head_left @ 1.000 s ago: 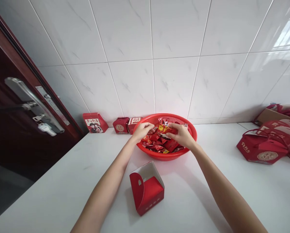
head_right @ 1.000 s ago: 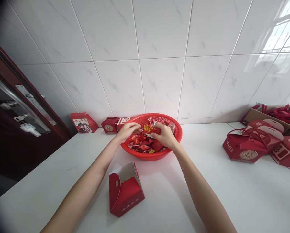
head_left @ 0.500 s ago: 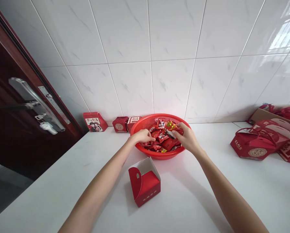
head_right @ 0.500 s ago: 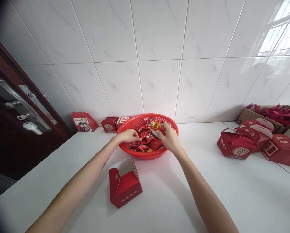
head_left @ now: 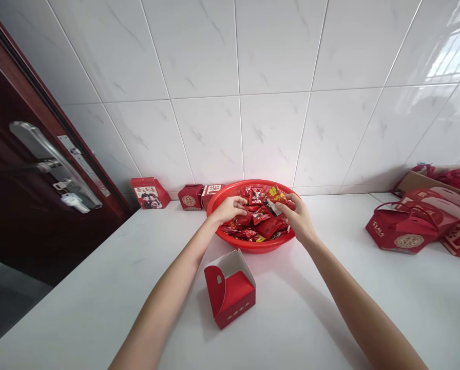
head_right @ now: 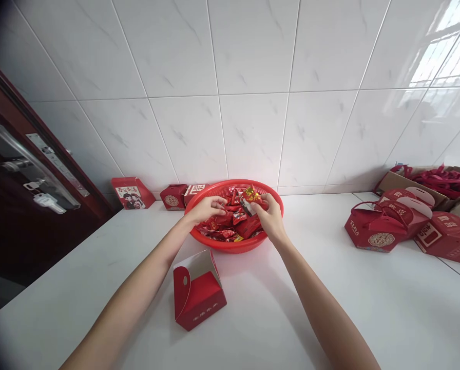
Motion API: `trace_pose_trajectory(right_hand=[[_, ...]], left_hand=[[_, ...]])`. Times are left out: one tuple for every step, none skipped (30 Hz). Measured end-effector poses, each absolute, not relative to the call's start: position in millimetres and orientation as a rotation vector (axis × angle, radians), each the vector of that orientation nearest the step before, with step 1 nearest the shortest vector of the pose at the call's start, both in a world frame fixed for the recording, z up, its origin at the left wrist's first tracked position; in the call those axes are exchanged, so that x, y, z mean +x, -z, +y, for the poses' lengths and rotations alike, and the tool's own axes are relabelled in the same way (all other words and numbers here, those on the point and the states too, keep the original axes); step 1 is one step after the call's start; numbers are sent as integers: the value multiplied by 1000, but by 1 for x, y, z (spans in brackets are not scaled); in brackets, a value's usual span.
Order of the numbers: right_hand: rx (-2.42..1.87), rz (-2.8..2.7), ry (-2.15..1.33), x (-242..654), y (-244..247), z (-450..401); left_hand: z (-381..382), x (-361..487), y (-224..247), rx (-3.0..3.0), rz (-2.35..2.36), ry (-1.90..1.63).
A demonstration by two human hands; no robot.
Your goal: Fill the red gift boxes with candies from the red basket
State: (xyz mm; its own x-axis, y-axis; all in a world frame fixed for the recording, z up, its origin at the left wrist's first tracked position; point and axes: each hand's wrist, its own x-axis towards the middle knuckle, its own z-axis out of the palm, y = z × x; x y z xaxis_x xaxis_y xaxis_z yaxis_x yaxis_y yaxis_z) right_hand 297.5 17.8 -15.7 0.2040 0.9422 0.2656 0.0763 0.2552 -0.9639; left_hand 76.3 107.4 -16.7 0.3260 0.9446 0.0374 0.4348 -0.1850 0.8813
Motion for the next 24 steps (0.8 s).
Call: trace_pose_trajectory(right_hand=[[-1137, -1186, -845, 298, 16, 18], [-1138, -1179, -846, 299, 16, 18], [-1145, -1176, -841, 299, 16, 18], [-1152, -1176, -832, 299, 17, 18], [-1157, -1177, -823, 300, 17, 18], [-1157, -1181, -814, 299, 17, 18], [-1156, -1185, -808, 299, 17, 18], [-1157, -1187, -802, 299, 17, 18], [-1163, -1185, -795, 298, 17, 18], [-1172, -1178, -792, 298, 17, 17], [-1182, -1165, -791, 297, 17, 17], [-1190, -1148, -794, 297, 16, 17], [-1194, -1132, -800, 297, 16, 17], [-1197, -1121, -805, 297, 16, 17], [-1196, -1117, -809, 297, 16, 17], [-1196, -1119, -807, 298, 17, 17], [-1198, -1125, -803, 298, 17, 17], [-1203, -1133, -796, 298, 18, 18], [-1210, -1142, -788, 299, 19, 18], [-1220, -1148, -780, 299, 20, 19], [-1229, -1154, -773, 299, 22, 20], [-1234, -1161, -767, 299, 23, 21], [-1231, -1169, -765, 299, 24, 21], [-1222, -1176, -765, 299, 25, 21]], left_hand=[[106, 76, 14, 1757, 1192, -820], [105, 76, 12, 1744, 1157, -854], [103, 76, 11, 1731, 1128, -883], [102, 76, 9, 1720, 1106, -906], [101, 76, 8, 1711, 1090, -924], [100, 76, 8, 1703, 1080, -939], [100, 76, 7, 1698, 1076, -951], [99, 76, 7, 1697, 1075, -963], [99, 77, 7, 1698, 1080, -973], [98, 77, 8, 1701, 1088, -985], [99, 77, 8, 1707, 1098, -997], [99, 77, 8, 1715, 1111, -1011], [99, 77, 9, 1724, 1126, -1025], [100, 77, 9, 1734, 1142, -1036], [101, 77, 10, 1746, 1158, -1045], [101, 77, 11, 1760, 1174, -1048], [102, 77, 12, 1777, 1188, -1045], [102, 78, 14, 1797, 1200, -1036], [102, 78, 15, 1821, 1208, -1022], [102, 79, 15, 1850, 1215, -1005], [101, 80, 16, 1882, 1221, -986], [101, 81, 16, 1915, 1227, -968], [99, 83, 17, 1949, 1231, -949], [98, 84, 17, 1981, 1234, -929]])
